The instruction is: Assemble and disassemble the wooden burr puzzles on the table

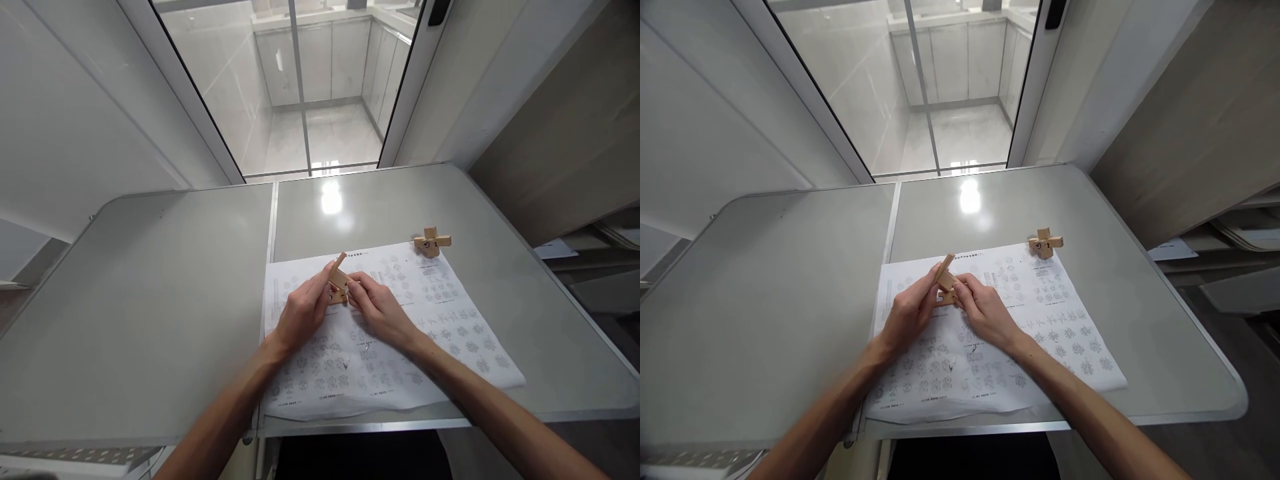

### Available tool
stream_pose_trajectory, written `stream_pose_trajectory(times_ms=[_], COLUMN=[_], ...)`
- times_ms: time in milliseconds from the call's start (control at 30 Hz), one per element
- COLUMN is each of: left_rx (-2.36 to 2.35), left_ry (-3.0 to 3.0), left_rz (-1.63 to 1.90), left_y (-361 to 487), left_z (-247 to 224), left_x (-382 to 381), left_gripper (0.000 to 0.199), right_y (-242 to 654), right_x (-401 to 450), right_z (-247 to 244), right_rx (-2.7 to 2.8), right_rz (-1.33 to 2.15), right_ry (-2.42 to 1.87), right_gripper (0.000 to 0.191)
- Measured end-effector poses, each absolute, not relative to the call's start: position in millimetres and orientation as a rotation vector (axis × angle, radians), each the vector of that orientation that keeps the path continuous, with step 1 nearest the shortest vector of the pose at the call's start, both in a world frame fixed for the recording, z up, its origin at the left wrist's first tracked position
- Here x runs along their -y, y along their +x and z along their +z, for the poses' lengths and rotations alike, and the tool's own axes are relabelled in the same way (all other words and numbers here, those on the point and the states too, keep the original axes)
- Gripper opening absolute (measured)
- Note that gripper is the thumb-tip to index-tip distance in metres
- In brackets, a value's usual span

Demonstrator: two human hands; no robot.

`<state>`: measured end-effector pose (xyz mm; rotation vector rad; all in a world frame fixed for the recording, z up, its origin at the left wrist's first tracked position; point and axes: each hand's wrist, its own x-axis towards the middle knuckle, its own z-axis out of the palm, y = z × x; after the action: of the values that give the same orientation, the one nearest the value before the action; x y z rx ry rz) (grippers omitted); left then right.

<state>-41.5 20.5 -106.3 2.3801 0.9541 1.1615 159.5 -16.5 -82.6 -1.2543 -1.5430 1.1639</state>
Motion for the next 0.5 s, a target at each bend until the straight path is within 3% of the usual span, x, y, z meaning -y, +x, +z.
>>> stream_pose_trajectory(times_ms=[300, 500], left_rx=[-0.848, -0.990], left_ry=[2.441, 2.469], left_rz=[1.087, 1.126], left_y=[-36.6, -35.4], left_z=[-98.8, -98.4], left_x=[-17.6, -15.4], left_gripper=[0.064, 0.054], right_y=[156.3, 154.5], right_x=[15.6, 15.1], right_z=[-85.2, -85.7], right_rx=[1.496, 1.530], right_rz=[1.151, 1.228], right_ry=[-1.292, -1.219], right_gripper=[0.032, 0.030])
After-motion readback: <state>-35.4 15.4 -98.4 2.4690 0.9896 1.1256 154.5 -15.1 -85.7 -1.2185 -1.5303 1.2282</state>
